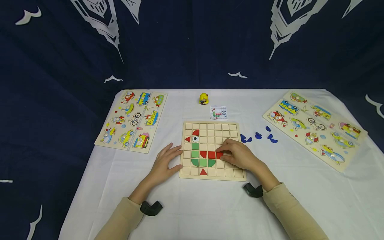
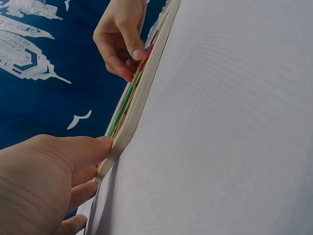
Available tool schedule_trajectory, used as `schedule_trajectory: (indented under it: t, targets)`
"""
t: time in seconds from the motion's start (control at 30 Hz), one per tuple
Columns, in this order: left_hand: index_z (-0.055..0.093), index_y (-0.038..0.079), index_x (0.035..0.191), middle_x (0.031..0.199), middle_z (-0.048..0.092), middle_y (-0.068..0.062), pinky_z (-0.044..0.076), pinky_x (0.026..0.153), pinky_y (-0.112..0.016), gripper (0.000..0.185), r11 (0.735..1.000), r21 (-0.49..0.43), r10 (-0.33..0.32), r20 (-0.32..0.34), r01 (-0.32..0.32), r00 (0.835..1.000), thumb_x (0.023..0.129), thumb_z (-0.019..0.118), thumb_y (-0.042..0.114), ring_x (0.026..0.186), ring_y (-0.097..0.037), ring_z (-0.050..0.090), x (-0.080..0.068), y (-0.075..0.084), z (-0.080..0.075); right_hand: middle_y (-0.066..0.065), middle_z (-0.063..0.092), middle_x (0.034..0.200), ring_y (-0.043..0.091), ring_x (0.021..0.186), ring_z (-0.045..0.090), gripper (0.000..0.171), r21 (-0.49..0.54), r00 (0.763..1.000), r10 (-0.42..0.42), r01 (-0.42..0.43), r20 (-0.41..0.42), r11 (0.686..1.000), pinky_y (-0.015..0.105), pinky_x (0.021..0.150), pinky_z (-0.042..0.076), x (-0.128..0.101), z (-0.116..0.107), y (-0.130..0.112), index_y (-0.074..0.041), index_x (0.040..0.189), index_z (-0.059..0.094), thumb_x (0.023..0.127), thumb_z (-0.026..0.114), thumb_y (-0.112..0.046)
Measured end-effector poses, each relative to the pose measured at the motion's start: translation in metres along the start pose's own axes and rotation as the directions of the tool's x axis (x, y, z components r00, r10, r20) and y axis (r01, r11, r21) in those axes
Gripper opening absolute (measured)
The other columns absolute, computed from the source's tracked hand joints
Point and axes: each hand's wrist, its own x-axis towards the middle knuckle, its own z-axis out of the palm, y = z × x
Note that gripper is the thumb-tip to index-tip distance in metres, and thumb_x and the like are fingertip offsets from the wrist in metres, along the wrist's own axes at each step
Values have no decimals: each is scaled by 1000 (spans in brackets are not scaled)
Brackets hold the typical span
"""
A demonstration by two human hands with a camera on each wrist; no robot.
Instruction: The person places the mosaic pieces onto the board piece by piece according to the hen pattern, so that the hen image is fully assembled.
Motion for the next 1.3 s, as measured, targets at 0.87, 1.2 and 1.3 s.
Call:
schedule_trajectory:
  t: [0.87, 1.2, 1.3]
  targets:
    - [59, 8, 133, 149, 49, -7, 16, 116, -61, 53, 1000, -7, -1, -11, 1, 1000, 83, 76, 17, 148, -33, 22, -2, 1, 0, 0, 67, 95, 11, 78, 56, 19, 35, 986, 62, -58, -152, 998, 25, 65, 46, -18, -22, 11, -8, 102, 76, 84, 76, -11]
    - [59, 8, 133, 148, 49, -8, 16, 116, -61, 53, 1000, -8, -1, -8, 0, 1000, 83, 76, 17, 148, -33, 22, -1, 0, 1, 7, 69, 87, 10, 72, 52, 21, -20, 946, 64, -74, -316, 997, 21, 59, 41, -34, -46, 42, -3, 101, 75, 80, 77, -2]
    - [59, 7, 133, 148, 49, -8, 16, 116, -60, 53, 1000, -10, 0, -9, 0, 1000, 83, 76, 17, 148, -33, 23, -1, 0, 1, 9, 69, 87, 11, 72, 52, 22, -29, 929, 88, -106, -358, 994, 20, 58, 41, -37, -51, 50, -3, 102, 74, 80, 77, -2]
